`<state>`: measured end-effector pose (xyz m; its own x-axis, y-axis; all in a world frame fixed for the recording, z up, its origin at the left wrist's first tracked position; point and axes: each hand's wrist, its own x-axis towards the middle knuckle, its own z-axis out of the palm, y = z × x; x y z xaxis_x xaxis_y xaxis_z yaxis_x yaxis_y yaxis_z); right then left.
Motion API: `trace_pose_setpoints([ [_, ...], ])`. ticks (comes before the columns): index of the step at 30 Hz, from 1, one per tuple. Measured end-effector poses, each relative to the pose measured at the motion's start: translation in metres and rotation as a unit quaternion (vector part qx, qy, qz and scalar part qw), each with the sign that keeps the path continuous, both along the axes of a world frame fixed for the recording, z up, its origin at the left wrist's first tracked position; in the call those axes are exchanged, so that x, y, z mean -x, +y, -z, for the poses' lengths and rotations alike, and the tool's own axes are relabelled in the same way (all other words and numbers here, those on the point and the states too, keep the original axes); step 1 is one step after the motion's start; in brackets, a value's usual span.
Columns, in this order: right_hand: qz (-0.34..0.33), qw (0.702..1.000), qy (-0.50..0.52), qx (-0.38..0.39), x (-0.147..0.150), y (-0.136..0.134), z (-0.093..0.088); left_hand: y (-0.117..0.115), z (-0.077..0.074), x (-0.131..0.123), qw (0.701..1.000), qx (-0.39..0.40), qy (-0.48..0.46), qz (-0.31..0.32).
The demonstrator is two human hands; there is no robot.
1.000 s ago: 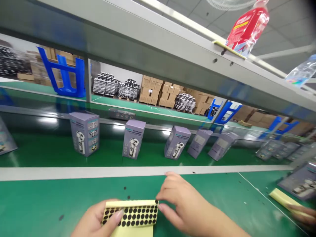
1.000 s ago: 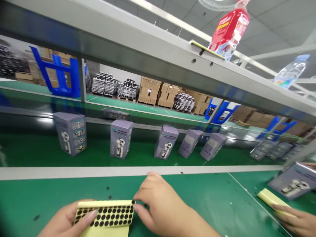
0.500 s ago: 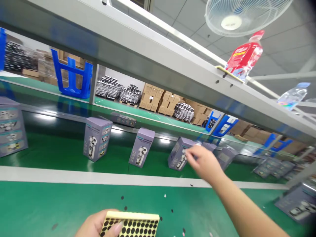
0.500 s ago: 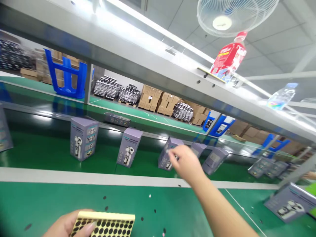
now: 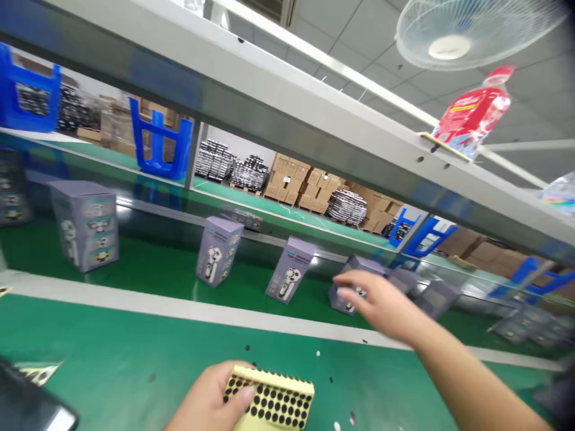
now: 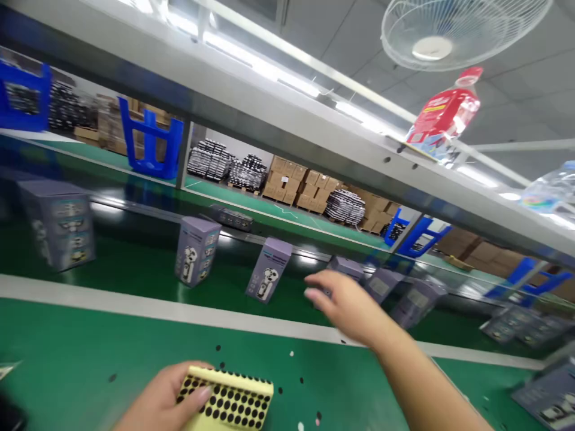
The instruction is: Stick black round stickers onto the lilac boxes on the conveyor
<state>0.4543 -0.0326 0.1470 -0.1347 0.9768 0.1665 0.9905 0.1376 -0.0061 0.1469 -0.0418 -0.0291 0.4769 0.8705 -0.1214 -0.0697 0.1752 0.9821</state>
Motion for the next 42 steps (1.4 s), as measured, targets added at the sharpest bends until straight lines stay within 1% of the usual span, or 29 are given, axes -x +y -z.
trace_pose_setpoints([
  [2,-0.043,0.992,0.095,0.066,0.053,-0.025,0.026,-0.002,-0.001,0.0,1.0,-0.001,-0.009,-0.02],
  [4,-0.062,0.982,0.142,0.109,0.096,-0.041,0.05,-0.003,-0.004,0.001,1.0,-0.008,-0.017,-0.001],
  [5,-0.067,0.977,0.158,0.125,0.111,-0.045,0.059,-0.003,-0.007,0.002,1.0,-0.005,-0.024,0.017],
  [7,-0.079,0.971,0.179,0.138,0.126,-0.045,0.069,-0.002,-0.012,0.005,0.998,0.006,-0.038,0.047],
  [9,-0.103,0.968,0.191,0.125,0.127,-0.041,0.073,-0.002,-0.016,0.007,0.997,0.01,-0.048,0.06],
  [12,-0.142,0.966,0.187,0.107,0.118,-0.038,0.073,-0.002,-0.017,0.008,0.997,0.005,-0.044,0.06],
  [16,-0.157,0.968,0.171,0.099,0.116,-0.041,0.074,-0.005,-0.019,0.007,0.997,0.02,-0.048,0.061],
  [18,-0.16,0.968,0.165,0.099,0.117,-0.043,0.076,-0.006,-0.021,0.006,0.997,0.016,-0.048,0.061],
  [21,-0.155,0.969,0.165,0.1,0.118,-0.043,0.078,-0.006,-0.023,0.007,0.998,-0.014,-0.031,0.057],
  [25,-0.131,0.968,0.186,0.102,0.115,-0.042,0.079,-0.007,-0.021,0.008,0.997,-0.028,-0.035,0.067],
  [27,-0.123,0.967,0.201,0.099,0.115,-0.042,0.077,-0.007,-0.02,0.008,0.997,-0.033,-0.011,0.07],
  [29,-0.128,0.964,0.215,0.084,0.117,-0.043,0.073,-0.008,-0.019,0.007,0.994,-0.064,0.04,0.078],
  [31,-0.147,0.962,0.221,0.065,0.122,-0.044,0.069,-0.008,-0.019,0.005,0.985,-0.121,0.086,0.086],
  [34,-0.19,0.96,0.199,0.056,0.135,-0.044,0.067,-0.008,-0.02,0.002,0.972,-0.182,0.118,0.091],
  [37,-0.217,0.959,0.176,0.05,0.147,-0.043,0.069,-0.008,-0.02,0.001,0.965,-0.208,0.134,0.088],
  [39,-0.228,0.957,0.176,0.045,0.15,-0.041,0.069,-0.008,-0.019,0.001,0.963,-0.216,0.131,0.091],
  [41,-0.236,0.953,0.184,0.038,0.143,-0.035,0.063,-0.006,-0.017,0.001,0.963,-0.216,0.126,0.101],
  [42,-0.234,0.955,0.181,0.027,0.135,-0.03,0.056,-0.005,-0.016,0.001,0.963,-0.213,0.127,0.108],
])
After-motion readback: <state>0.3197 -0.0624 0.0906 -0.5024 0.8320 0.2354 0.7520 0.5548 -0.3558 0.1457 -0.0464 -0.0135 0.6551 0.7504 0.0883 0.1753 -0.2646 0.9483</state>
